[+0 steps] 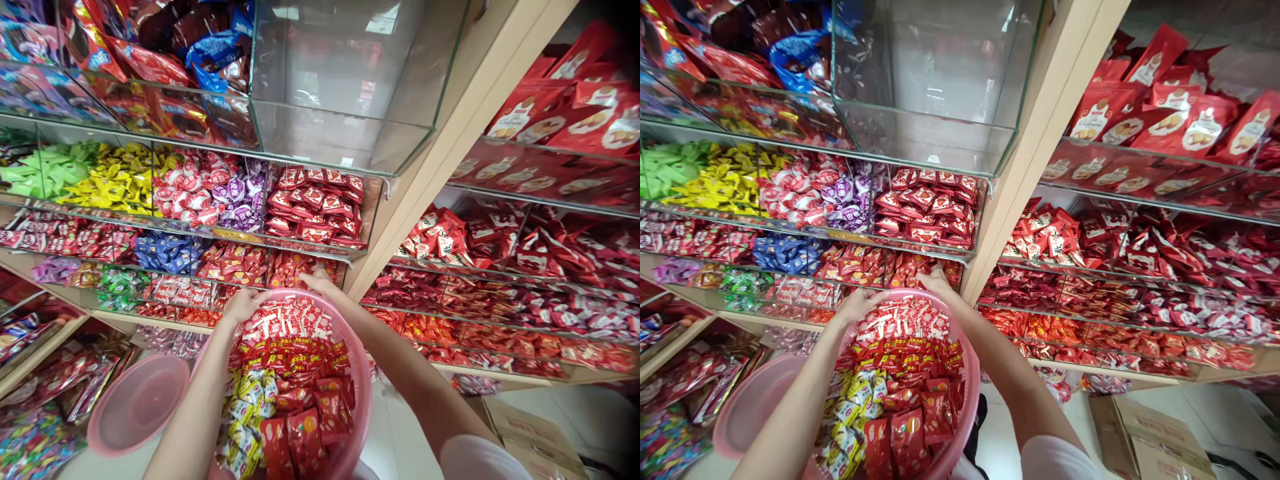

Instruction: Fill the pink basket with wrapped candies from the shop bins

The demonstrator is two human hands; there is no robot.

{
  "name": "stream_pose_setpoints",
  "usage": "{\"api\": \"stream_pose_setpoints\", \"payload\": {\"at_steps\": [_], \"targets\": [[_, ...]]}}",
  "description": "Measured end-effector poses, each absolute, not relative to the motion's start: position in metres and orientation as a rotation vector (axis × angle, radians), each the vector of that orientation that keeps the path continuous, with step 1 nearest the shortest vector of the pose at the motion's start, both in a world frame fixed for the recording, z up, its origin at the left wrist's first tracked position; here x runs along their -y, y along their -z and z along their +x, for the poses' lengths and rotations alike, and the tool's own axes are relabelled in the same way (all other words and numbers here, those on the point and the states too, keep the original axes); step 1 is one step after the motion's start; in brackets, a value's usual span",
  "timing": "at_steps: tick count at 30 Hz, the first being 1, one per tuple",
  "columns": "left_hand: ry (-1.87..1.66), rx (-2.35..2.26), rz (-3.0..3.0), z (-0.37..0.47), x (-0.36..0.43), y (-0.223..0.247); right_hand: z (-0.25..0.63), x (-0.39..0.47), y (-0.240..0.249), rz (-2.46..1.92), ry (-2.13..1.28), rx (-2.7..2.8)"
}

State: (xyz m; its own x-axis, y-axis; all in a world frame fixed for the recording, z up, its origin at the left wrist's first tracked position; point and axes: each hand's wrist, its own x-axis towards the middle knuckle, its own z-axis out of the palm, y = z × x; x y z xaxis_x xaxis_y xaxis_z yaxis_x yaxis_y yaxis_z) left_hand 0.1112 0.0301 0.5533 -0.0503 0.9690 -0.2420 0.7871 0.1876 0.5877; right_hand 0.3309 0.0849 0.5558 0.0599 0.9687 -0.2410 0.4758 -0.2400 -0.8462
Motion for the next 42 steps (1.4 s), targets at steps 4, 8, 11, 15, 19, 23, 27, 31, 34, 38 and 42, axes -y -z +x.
{"api": "stream_pose_setpoints", "payload": {"at_steps": [4,8,11,15,19,23,27,31,34,38,42], "targets": [[-0.398,-1.897,1.633,0.112,-0.029,-0.554,0.351,-0.056,-0.574,-1.661,-1.154,1.410],[-0.396,-1.887,1.643,0.113,-0.029,-0.555,0.370,-0.019,-0.591,-1.287,-1.420,1.211],[-0.392,-1.888,1.641,0.113,-0.029,-0.555,0.379,0.005,-0.595,-1.036,-1.899,1.046],[-0.395,-1.878,1.637,0.113,-0.029,-0.555,0.379,0.025,-0.594,-1.035,-2.188,0.990],[-0.425,-1.873,1.634,0.112,-0.030,-0.553,0.373,0.034,-0.590,-1.158,-2.179,0.995],[-0.428,-1.887,1.646,0.111,-0.030,-0.550,0.370,0.035,-0.584,-1.204,-2.139,1.148],[-0.419,-1.891,1.657,0.111,-0.029,-0.550,0.367,0.033,-0.574,-1.019,-2.035,1.620],[-0.389,-1.897,1.651,0.112,-0.028,-0.553,0.365,0.032,-0.565,-1.010,-1.839,1.888],[-0.390,-1.897,1.635,0.113,-0.028,-0.554,0.362,0.032,-0.560,-1.065,-1.930,1.817],[-0.399,-1.899,1.629,0.112,-0.028,-0.553,0.354,0.038,-0.556,-1.056,-1.957,1.838],[-0.432,-1.881,1.636,0.111,-0.028,-0.551,0.344,0.050,-0.557,-1.103,-1.606,2.230]]}}
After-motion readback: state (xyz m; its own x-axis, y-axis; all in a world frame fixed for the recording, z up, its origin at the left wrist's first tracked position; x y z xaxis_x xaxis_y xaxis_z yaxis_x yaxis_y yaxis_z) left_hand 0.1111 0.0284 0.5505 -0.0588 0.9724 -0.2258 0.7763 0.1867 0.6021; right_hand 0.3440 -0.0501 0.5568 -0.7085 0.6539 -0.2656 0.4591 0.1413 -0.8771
